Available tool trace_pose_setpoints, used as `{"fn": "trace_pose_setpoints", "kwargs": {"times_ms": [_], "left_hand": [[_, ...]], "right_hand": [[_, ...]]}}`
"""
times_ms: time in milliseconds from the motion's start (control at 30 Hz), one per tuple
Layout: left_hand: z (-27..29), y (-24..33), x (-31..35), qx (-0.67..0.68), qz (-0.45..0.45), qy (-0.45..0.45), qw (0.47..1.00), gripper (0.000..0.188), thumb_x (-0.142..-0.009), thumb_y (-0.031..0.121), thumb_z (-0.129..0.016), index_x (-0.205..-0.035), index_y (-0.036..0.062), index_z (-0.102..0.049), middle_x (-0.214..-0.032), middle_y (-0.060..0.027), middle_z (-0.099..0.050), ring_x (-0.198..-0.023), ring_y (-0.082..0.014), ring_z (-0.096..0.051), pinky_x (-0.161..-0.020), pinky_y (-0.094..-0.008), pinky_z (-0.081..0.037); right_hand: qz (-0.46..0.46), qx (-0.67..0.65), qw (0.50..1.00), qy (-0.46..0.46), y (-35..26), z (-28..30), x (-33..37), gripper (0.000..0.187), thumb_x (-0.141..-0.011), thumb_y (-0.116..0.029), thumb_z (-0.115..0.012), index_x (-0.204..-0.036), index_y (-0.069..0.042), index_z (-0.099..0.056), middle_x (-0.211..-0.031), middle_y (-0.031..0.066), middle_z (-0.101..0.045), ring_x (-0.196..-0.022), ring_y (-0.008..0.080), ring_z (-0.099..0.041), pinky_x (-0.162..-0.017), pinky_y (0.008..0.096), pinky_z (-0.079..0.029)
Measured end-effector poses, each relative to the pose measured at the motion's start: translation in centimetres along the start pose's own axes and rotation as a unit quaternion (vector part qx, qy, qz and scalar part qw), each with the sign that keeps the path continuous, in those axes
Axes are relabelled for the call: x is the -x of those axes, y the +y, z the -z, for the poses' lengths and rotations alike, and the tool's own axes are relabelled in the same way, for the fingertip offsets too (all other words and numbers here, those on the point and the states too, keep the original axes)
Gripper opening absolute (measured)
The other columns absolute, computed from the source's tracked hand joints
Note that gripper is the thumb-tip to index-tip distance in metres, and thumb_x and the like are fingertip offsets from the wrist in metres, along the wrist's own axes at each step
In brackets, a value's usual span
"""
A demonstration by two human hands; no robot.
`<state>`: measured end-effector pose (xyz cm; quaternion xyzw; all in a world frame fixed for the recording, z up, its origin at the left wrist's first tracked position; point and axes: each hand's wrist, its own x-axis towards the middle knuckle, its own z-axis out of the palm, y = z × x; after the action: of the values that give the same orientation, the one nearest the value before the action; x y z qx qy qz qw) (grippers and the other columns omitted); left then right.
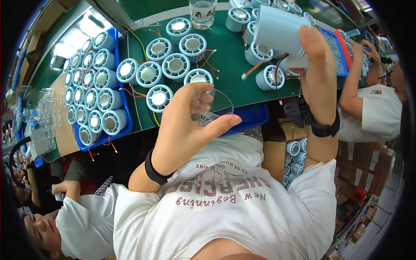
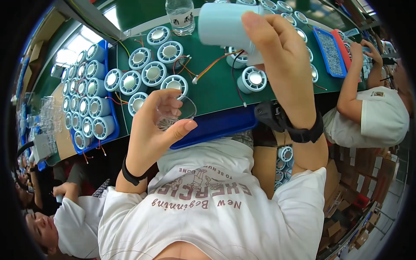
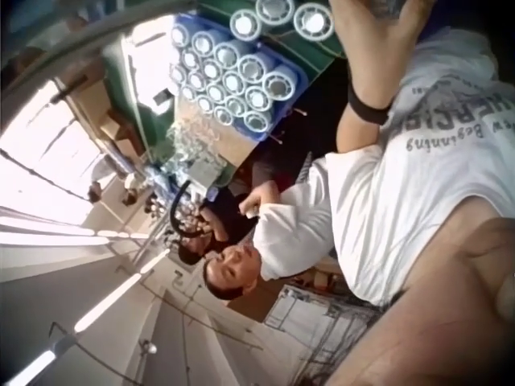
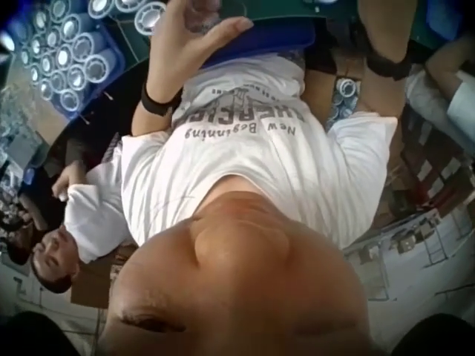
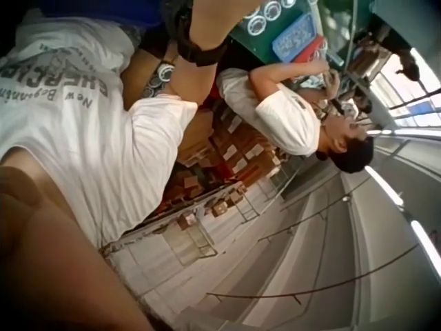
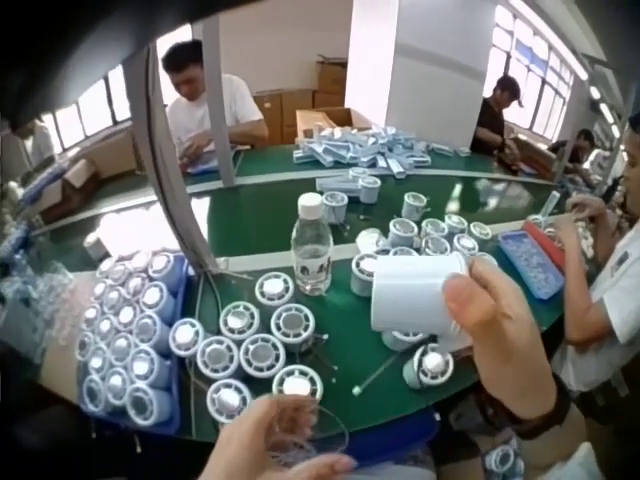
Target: Cleaning and wiping cylindrical electronic components with a cloth at a factory workstation.
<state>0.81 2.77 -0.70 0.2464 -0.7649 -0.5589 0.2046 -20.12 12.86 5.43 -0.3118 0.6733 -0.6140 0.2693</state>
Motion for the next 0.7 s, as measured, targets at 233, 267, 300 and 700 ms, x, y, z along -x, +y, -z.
{"fn": "trace_pose_setpoints", "kwargs": {"times_ms": [233, 267, 300, 700], "left_hand": [[5.4, -2.2, 0.2, -0.029, -0.132, 0.222, 0.966, 0.067, -0.066, 0.023, -0.089, -0.119, -0.0003, -0.056, -0.105, -0.0072, -0.059, -0.094, -0.0166, -0.057, -0.087, -0.0291, -0.046], [6.3, -2.5, 0.2, -0.093, -0.139, 0.246, 0.955, 0.068, -0.064, 0.026, -0.089, -0.117, 0.0001, -0.057, -0.1, -0.007, -0.06, -0.091, -0.0175, -0.057, -0.085, -0.0302, -0.047], [7.1, -2.6, 0.3, -0.156, -0.144, 0.269, 0.939, 0.069, -0.062, 0.03, -0.09, -0.116, 0.0005, -0.058, -0.094, -0.0068, -0.061, -0.088, -0.0184, -0.058, -0.083, -0.0313, -0.047], [18.1, -4.2, 1.1, -0.394, 0.037, 0.53, 0.75, 0.07, -0.074, 0.046, -0.079, -0.118, -0.0055, -0.059, -0.107, -0.0169, -0.064, -0.097, -0.0279, -0.061, -0.084, -0.037, -0.047]], "right_hand": [[0.177, 0.494, 0.845, -0.106, 4.6, -0.9, -5.2, 0.045, -0.082, -0.03, -0.071, -0.113, 0.0, -0.057, -0.092, 0.0118, -0.064, -0.085, 0.0227, -0.063, -0.075, 0.03, -0.049], [0.188, 0.488, 0.845, -0.113, 5.2, -1.2, -5.6, 0.045, -0.082, -0.03, -0.071, -0.113, 0.0, -0.057, -0.092, 0.0118, -0.064, -0.085, 0.0227, -0.063, -0.075, 0.03, -0.049], [0.21, 0.512, 0.818, -0.157, 5.8, -1.4, -5.9, 0.046, -0.082, -0.029, -0.072, -0.114, 0.0, -0.057, -0.092, 0.0125, -0.064, -0.087, 0.0238, -0.062, -0.078, 0.0312, -0.048], [0.315, 0.504, 0.798, -0.102, 2.6, 1.5, -7.9, 0.044, -0.09, -0.02, -0.061, -0.131, -0.007, -0.054, -0.106, 0.0115, -0.061, -0.091, 0.0265, -0.056, -0.084, 0.0363, -0.045]]}}
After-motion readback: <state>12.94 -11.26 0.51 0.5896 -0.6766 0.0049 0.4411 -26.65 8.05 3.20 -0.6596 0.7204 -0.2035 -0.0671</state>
